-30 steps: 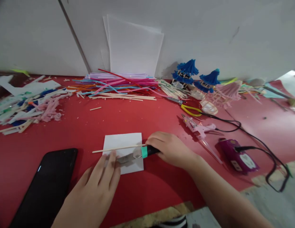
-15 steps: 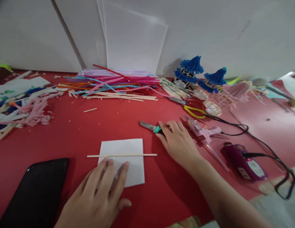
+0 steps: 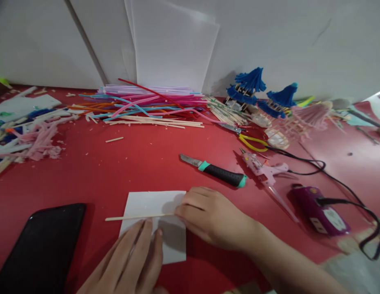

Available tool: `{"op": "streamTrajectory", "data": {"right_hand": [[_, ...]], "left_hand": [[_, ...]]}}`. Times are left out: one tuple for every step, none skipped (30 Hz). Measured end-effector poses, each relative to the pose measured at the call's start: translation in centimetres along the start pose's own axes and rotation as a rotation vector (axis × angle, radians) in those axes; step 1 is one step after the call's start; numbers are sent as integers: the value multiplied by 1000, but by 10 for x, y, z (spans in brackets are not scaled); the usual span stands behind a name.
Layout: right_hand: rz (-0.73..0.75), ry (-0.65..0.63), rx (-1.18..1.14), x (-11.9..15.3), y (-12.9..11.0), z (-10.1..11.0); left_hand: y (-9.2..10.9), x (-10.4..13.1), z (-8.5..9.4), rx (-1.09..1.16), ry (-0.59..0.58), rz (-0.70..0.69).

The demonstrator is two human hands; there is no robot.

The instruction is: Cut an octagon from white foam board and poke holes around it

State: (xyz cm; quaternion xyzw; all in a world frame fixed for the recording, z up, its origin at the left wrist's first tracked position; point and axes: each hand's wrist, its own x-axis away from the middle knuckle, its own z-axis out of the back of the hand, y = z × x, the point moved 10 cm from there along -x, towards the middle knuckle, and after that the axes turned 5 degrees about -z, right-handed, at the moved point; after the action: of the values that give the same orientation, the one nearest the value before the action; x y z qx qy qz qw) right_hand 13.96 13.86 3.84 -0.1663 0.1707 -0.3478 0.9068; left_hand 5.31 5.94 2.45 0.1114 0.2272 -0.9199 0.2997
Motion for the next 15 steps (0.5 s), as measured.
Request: {"op": "streamTrajectory", "data": {"right_hand": [[-6,16,11,0,1,1],[-15,30,18,0,2,2],[-22,43,22,0,3,3],[-28,52,25,0,3,3],[-28,61,27,0,3,4],[-25,69,27,-1,3,5],[-22,74,30,-1,3,6],[-20,80,34,-2,2,7],[-19,83,37,-2,2,7],[-21,85,37,-3,2,7],[-23,86,36,-3,3,7],[-25,87,34,-2,3,7],[-29,88,30,-2,3,6],[-35,90,22,-1,4,6],[-42,91,12,-1,5,6]], "left_hand": [[1,-1,1,8,7,-7],[3,-2,2,7,9,-27],[4,-3,2,1,8,-41],[3,-4,2,-3,5,-47],[2,-5,2,-7,6,-42],[0,-6,2,-6,5,-35],[-1,-6,1,-1,2,-32],[-2,-6,1,7,0,-28],[-2,-6,1,16,1,-24],[-3,-6,0,28,-2,-18],[-4,-6,0,38,-2,-3],[-4,-6,-1,44,-3,5],[-4,-6,-1,43,-2,8],[-4,-6,-1,39,-4,5],[-3,-6,-1,30,-3,-4]]}}
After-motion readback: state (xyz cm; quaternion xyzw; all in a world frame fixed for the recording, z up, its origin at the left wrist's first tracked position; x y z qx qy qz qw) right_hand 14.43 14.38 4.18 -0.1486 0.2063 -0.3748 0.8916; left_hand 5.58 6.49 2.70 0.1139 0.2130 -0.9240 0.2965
